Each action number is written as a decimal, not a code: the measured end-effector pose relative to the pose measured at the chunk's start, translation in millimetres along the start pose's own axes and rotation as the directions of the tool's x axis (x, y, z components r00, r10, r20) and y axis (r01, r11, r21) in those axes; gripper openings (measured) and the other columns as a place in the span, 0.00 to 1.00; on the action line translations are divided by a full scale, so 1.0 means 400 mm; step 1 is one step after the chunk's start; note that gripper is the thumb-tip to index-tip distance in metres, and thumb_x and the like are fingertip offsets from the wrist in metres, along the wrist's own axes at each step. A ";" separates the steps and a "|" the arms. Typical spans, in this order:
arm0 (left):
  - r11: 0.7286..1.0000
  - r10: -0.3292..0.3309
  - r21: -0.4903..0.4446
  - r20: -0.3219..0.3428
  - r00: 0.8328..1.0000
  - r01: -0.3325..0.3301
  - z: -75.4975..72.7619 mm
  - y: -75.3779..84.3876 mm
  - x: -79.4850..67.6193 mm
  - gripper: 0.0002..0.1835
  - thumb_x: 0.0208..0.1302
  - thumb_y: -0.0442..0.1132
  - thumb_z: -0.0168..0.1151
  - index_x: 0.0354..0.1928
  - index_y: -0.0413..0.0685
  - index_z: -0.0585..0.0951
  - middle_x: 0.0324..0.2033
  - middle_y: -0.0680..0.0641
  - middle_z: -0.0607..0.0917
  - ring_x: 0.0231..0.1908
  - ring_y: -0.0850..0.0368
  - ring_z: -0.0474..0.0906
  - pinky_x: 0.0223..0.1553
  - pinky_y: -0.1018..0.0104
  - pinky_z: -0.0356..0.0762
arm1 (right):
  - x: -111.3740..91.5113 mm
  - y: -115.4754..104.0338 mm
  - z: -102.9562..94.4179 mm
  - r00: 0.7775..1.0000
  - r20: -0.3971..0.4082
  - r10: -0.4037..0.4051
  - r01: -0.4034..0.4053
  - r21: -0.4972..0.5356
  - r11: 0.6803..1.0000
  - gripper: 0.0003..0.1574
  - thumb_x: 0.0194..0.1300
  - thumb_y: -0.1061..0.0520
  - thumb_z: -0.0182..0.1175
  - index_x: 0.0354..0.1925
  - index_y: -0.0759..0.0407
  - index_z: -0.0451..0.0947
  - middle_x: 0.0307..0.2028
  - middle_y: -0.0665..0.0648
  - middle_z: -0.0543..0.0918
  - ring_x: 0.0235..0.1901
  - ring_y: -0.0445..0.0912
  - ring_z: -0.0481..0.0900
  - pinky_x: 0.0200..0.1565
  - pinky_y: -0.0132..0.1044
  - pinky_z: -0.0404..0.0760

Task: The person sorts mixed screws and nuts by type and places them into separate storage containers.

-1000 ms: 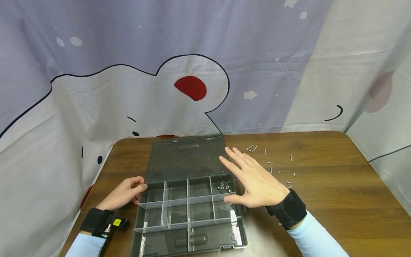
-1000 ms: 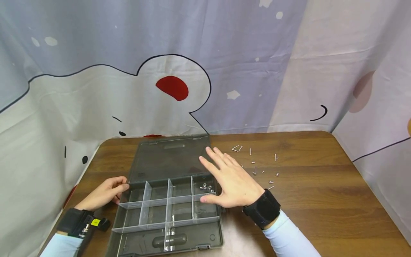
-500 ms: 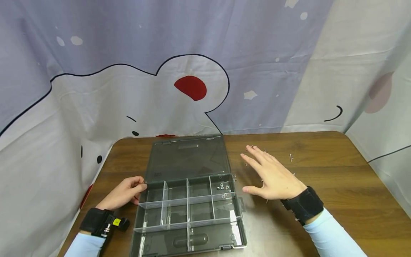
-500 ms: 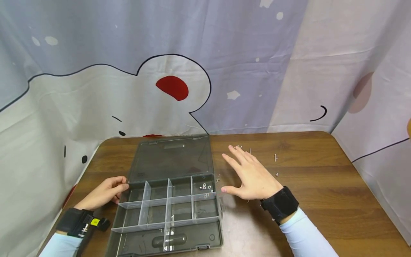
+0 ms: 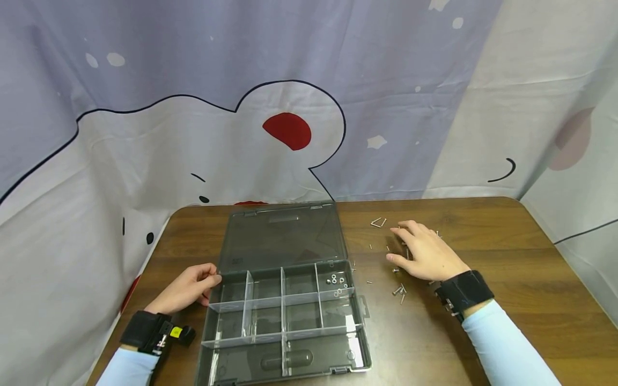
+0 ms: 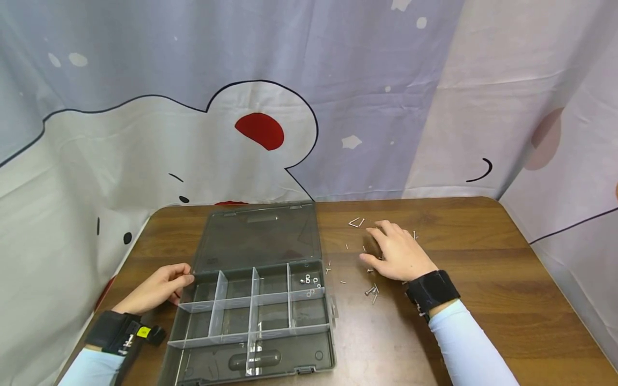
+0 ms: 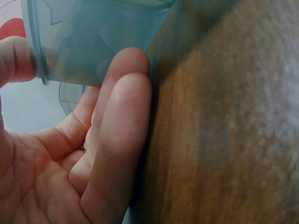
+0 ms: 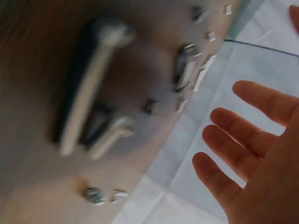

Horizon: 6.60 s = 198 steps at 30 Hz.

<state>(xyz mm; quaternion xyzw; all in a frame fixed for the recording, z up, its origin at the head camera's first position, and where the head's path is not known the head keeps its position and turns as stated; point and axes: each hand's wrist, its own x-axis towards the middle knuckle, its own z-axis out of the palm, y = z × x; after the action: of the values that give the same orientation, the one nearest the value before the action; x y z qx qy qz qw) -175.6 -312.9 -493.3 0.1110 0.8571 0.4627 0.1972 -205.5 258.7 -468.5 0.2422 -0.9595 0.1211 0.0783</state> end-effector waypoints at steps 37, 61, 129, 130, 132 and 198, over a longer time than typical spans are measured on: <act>1.000 -0.004 -0.006 0.002 1.000 0.004 0.000 -0.003 0.001 0.15 0.79 0.44 0.56 0.38 0.39 0.69 0.25 0.48 0.71 0.24 0.59 0.75 0.29 0.61 0.86 | 0.060 0.023 0.013 0.994 -0.069 0.082 -0.085 -0.029 0.996 0.12 0.43 0.68 0.62 0.24 0.53 0.73 0.24 0.51 0.74 0.24 0.46 0.71 0.27 0.41 0.71; 1.000 -0.002 -0.011 -0.002 1.000 0.002 0.001 -0.002 0.000 0.15 0.79 0.44 0.56 0.37 0.42 0.67 0.25 0.49 0.71 0.23 0.59 0.76 0.28 0.60 0.86 | 0.078 -0.082 -0.007 0.997 -0.080 -0.013 0.017 0.044 0.999 0.11 0.51 0.68 0.68 0.25 0.53 0.81 0.24 0.48 0.80 0.24 0.43 0.77 0.30 0.41 0.78; 1.000 -0.022 0.001 0.014 1.000 0.022 -0.002 0.002 0.000 0.16 0.79 0.45 0.55 0.40 0.38 0.68 0.26 0.47 0.70 0.24 0.59 0.74 0.29 0.61 0.85 | -0.040 -0.169 -0.133 0.999 0.043 0.029 -0.029 -0.016 0.999 0.53 0.63 0.33 0.68 0.74 0.62 0.67 0.75 0.72 0.63 0.74 0.69 0.63 0.69 0.69 0.68; 1.000 -0.023 0.001 0.012 1.000 0.023 -0.001 0.002 0.000 0.16 0.79 0.45 0.55 0.40 0.38 0.68 0.26 0.47 0.70 0.24 0.59 0.74 0.29 0.61 0.85 | -0.040 -0.153 -0.135 0.998 0.041 0.052 -0.051 -0.022 0.998 0.50 0.64 0.35 0.68 0.72 0.63 0.69 0.73 0.73 0.66 0.72 0.69 0.67 0.67 0.69 0.69; 1.000 -0.024 0.001 0.010 1.000 0.024 -0.001 0.001 0.001 0.16 0.79 0.45 0.55 0.40 0.38 0.68 0.25 0.47 0.70 0.24 0.59 0.74 0.29 0.61 0.86 | -0.042 -0.124 -0.138 0.994 0.040 0.098 -0.096 -0.030 0.995 0.44 0.65 0.39 0.68 0.67 0.65 0.73 0.67 0.72 0.73 0.66 0.68 0.74 0.64 0.66 0.74; 0.999 -0.035 0.016 -0.015 0.999 0.035 0.001 0.003 0.006 0.15 0.78 0.44 0.57 0.40 0.37 0.71 0.23 0.48 0.72 0.23 0.59 0.75 0.28 0.62 0.85 | -0.036 -0.247 -0.156 0.964 -0.129 -0.234 0.255 0.180 0.950 0.18 0.45 0.66 0.66 0.27 0.46 0.72 0.25 0.41 0.74 0.26 0.34 0.72 0.30 0.26 0.74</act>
<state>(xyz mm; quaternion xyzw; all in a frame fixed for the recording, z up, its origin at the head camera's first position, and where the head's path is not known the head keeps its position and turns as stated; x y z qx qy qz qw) -177.6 -310.9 -493.2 0.0942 0.8642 0.4530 0.1979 -139.4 197.6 -392.4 0.3589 -0.8999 0.2168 0.1195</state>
